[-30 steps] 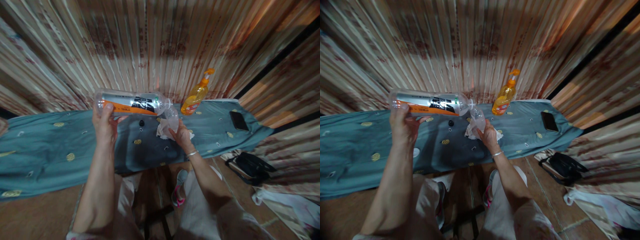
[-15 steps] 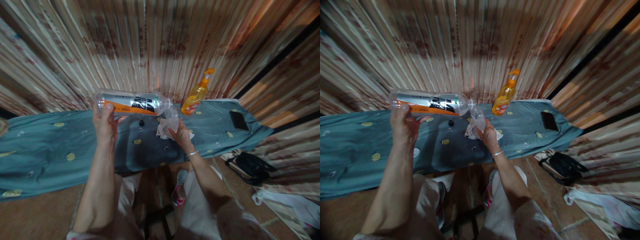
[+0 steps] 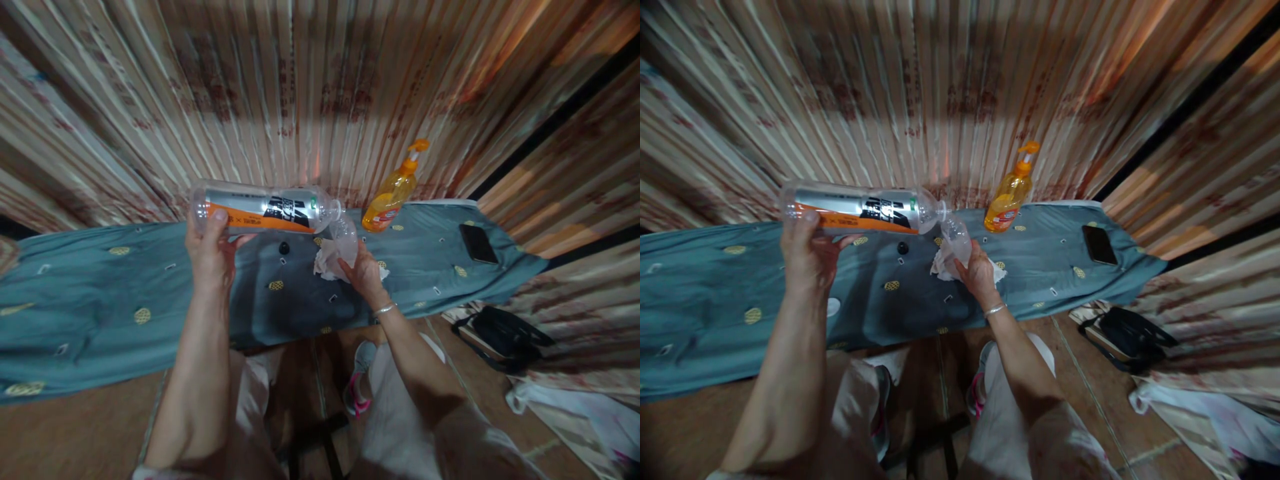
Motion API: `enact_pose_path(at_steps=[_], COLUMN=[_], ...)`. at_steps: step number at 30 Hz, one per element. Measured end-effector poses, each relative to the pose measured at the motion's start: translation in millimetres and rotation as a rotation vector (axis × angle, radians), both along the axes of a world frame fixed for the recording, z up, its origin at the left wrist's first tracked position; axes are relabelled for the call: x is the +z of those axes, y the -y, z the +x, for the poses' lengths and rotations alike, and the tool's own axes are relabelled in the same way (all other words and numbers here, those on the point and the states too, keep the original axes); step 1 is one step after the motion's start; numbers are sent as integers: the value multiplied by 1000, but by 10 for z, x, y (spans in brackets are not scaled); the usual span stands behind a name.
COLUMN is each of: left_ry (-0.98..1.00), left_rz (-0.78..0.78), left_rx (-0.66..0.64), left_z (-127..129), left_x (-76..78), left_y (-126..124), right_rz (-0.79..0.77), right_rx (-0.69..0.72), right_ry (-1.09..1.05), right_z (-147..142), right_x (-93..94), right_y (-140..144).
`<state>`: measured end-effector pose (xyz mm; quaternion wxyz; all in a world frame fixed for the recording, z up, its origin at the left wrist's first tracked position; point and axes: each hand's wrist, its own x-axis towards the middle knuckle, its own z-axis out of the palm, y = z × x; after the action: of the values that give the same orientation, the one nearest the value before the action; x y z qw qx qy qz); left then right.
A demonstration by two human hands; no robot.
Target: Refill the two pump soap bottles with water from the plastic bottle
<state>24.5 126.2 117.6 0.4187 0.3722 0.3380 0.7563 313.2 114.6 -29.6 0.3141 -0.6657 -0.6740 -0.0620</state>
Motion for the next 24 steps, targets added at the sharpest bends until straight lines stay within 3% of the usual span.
enact_pose_path(at_steps=[13,24], left_ry=[-28,-6], left_rz=[3,15], left_rx=[16,14], left_z=[-13,-20], left_x=[-1,-9], left_y=[-9,-7], right_rz=[109,104], right_rx=[46,56], right_ry=[-41,-37], right_z=[5,1], right_x=[-82,-95], right_y=[-21,-15])
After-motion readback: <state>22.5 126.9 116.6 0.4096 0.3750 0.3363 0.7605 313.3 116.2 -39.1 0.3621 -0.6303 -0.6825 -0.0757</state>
